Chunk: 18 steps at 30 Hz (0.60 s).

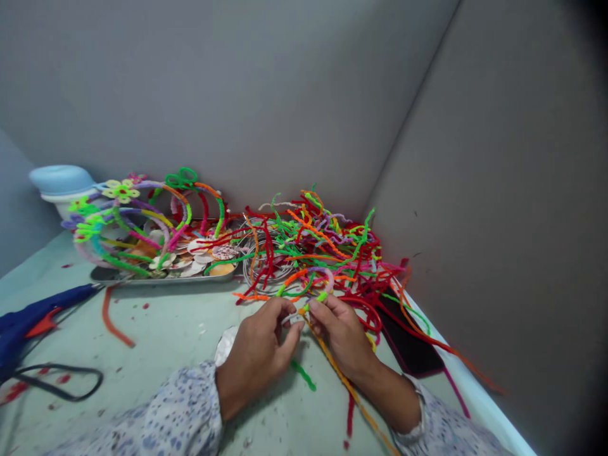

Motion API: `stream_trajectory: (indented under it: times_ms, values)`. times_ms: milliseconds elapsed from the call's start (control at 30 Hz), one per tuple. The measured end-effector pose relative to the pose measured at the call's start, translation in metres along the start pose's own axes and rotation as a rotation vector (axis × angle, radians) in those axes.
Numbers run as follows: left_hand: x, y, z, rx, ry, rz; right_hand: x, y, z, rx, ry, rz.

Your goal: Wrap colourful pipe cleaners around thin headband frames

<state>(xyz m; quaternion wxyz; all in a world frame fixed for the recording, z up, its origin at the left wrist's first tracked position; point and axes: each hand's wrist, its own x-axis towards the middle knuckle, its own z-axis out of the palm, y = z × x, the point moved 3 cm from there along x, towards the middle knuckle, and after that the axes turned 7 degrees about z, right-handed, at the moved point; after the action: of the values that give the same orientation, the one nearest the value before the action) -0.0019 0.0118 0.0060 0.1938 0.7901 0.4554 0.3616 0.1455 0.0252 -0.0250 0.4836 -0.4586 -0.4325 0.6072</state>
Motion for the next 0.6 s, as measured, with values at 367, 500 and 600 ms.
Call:
stream_trajectory:
  times_ms: [367,500,600]
  values:
    - [-0.0018,0.0022,-0.0041,-0.009,0.076,0.05,-0.0031,-0.0004,0.0061,0.026,-0.022,0.036]
    - [-0.0038,0.0007,-0.0052,0.054,0.069,0.071,-0.0047,0.001,0.007,0.05,-0.029,0.057]
    - [-0.0054,-0.0006,-0.0052,0.121,0.071,0.116,-0.0055,0.0015,0.0071,0.031,-0.018,0.056]
